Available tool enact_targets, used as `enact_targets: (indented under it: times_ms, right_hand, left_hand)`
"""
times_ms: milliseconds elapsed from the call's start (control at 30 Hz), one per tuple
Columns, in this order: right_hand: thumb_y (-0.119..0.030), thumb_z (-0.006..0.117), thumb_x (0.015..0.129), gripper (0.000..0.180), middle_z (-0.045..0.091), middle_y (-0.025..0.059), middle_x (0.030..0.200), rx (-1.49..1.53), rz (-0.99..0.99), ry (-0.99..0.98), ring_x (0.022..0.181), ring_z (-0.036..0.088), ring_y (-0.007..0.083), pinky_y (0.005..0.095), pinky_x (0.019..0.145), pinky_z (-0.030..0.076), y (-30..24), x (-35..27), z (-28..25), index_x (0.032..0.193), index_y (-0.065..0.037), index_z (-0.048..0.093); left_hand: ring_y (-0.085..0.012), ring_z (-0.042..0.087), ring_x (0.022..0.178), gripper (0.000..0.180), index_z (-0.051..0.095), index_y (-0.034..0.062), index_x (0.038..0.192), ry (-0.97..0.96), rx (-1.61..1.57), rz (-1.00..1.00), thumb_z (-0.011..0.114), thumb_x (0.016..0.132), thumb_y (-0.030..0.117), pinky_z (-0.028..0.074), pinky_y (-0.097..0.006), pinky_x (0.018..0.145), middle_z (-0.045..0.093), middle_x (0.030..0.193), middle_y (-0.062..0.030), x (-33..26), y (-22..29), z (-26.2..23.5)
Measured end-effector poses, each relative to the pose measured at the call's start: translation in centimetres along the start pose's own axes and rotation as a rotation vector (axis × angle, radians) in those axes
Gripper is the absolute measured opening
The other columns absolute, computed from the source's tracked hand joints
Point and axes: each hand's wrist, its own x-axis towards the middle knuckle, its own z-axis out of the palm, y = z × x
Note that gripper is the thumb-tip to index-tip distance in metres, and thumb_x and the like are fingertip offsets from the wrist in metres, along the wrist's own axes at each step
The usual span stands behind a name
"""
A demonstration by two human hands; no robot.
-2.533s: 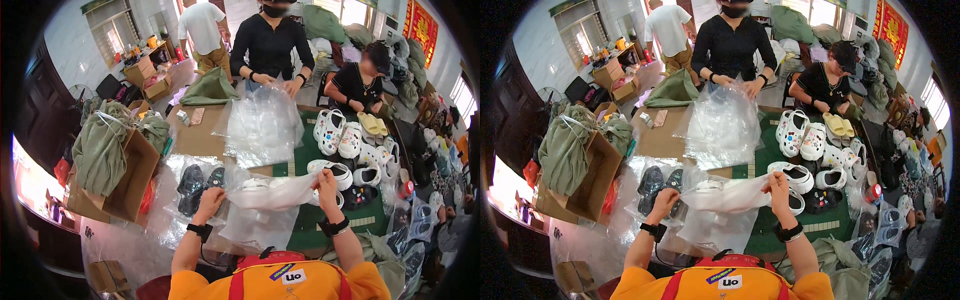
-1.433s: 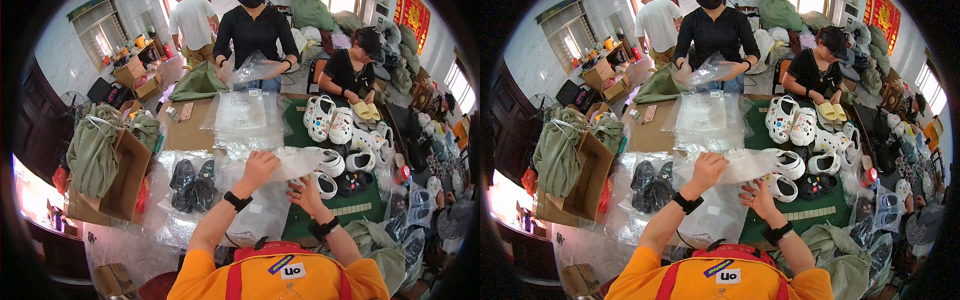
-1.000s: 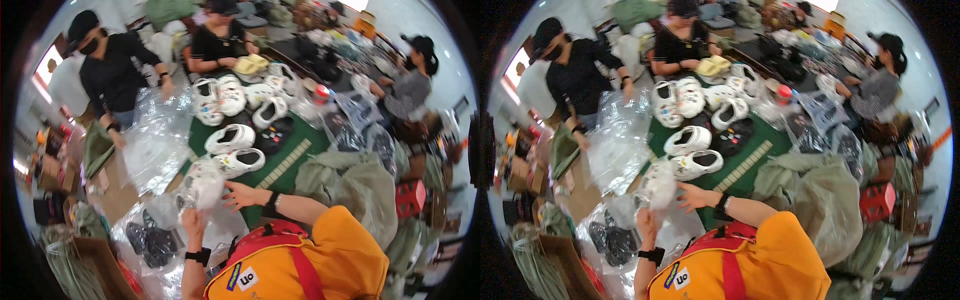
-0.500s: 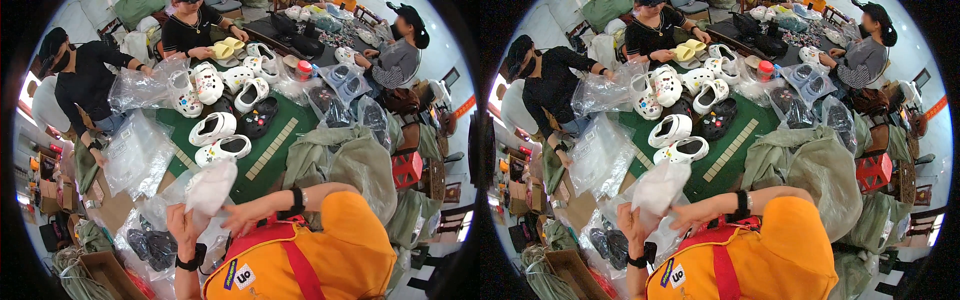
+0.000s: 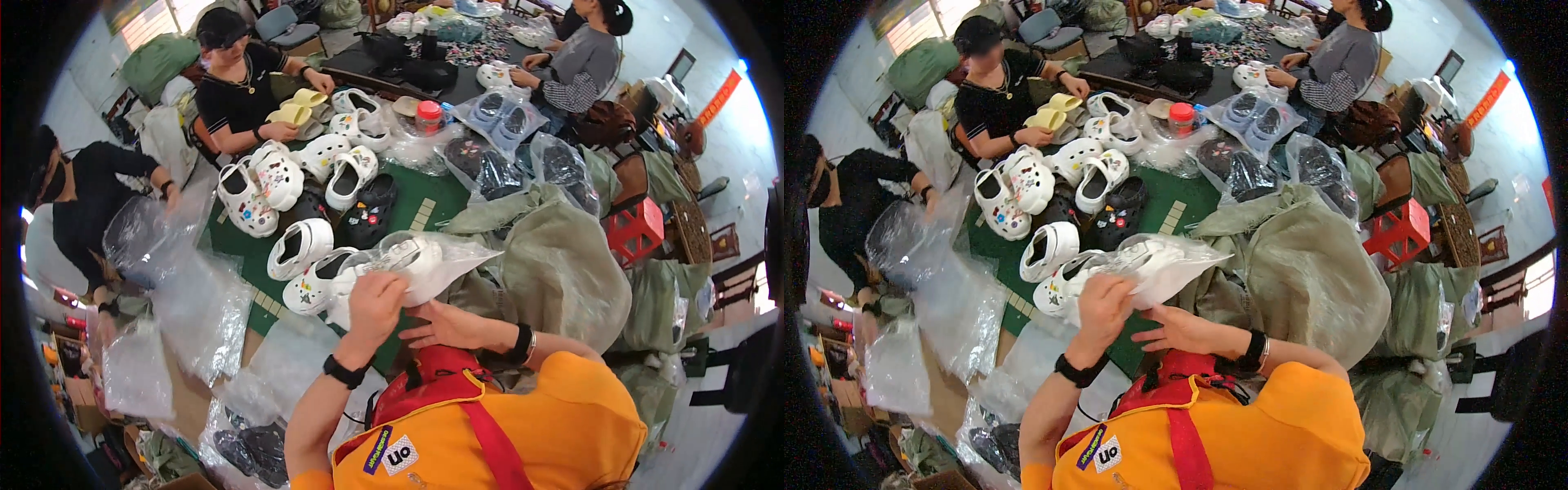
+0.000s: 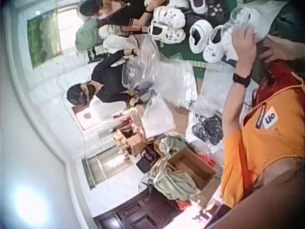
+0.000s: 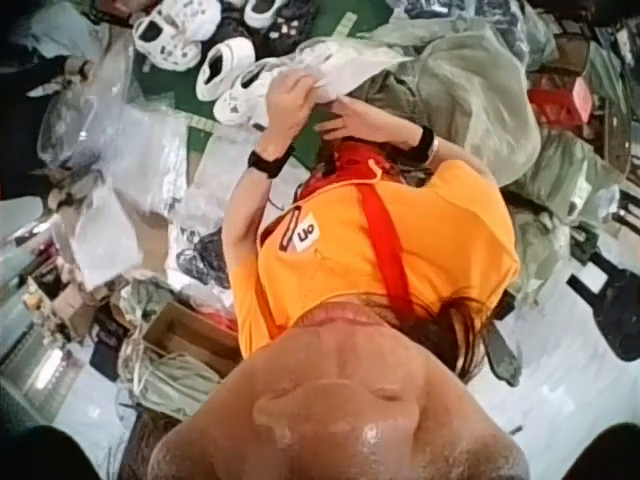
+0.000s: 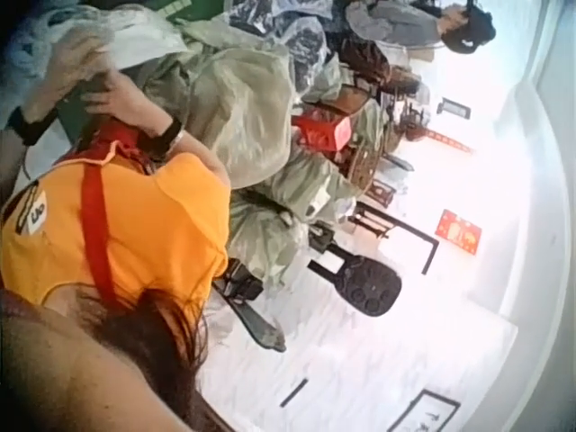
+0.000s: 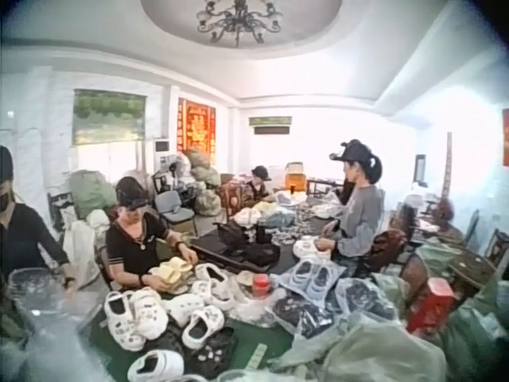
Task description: The recorder is seen inspecting and placing white clog-style shoes into plastic bags at a packing station.
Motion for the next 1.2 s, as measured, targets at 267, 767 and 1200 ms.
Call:
enact_targets:
  times_ms: [267,767,1200]
  right_hand:
    - [-0.047,0.039,0.086,0.036,0.052,0.0021,0.104,0.398,-0.232,0.308,0.098,0.05,0.0204,0.037,0.085,0.039,3.1,0.1,-5.6,0.104,-0.017,0.05]
    - [-0.036,0.04,0.088,0.042,0.043,0.0041,0.119,-0.349,0.241,0.58,0.108,0.044,0.0191,0.0424,0.083,0.04,4.4,-1.3,-7.2,0.121,-0.011,0.038]
    - [-0.03,0.037,0.091,0.04,0.05,0.0137,0.114,-0.101,-0.306,0.48,0.104,0.05,0.0295,0.0452,0.09,0.04,-7.2,-2.4,-2.4,0.119,-0.001,0.038]
  left_hand:
    - [-0.0251,0.052,0.072,0.01,0.051,0.0061,0.073,-0.421,0.009,0.062,0.053,0.064,0.009,0.044,-0.034,0.056,0.047,0.071,-0.0075,-3.6,1.0,9.3]
    - [-0.0252,0.055,0.072,0.012,0.057,0.0063,0.082,-0.606,-0.191,-0.055,0.056,0.076,0.016,0.045,-0.033,0.062,0.055,0.079,-0.0076,-7.1,1.3,6.7]
    - [-0.0094,0.052,0.062,0.017,0.059,0.0017,0.089,0.214,-0.478,-1.18,0.052,0.083,0.016,0.041,-0.022,0.055,0.057,0.072,-0.0033,-16.1,-2.6,-5.5]
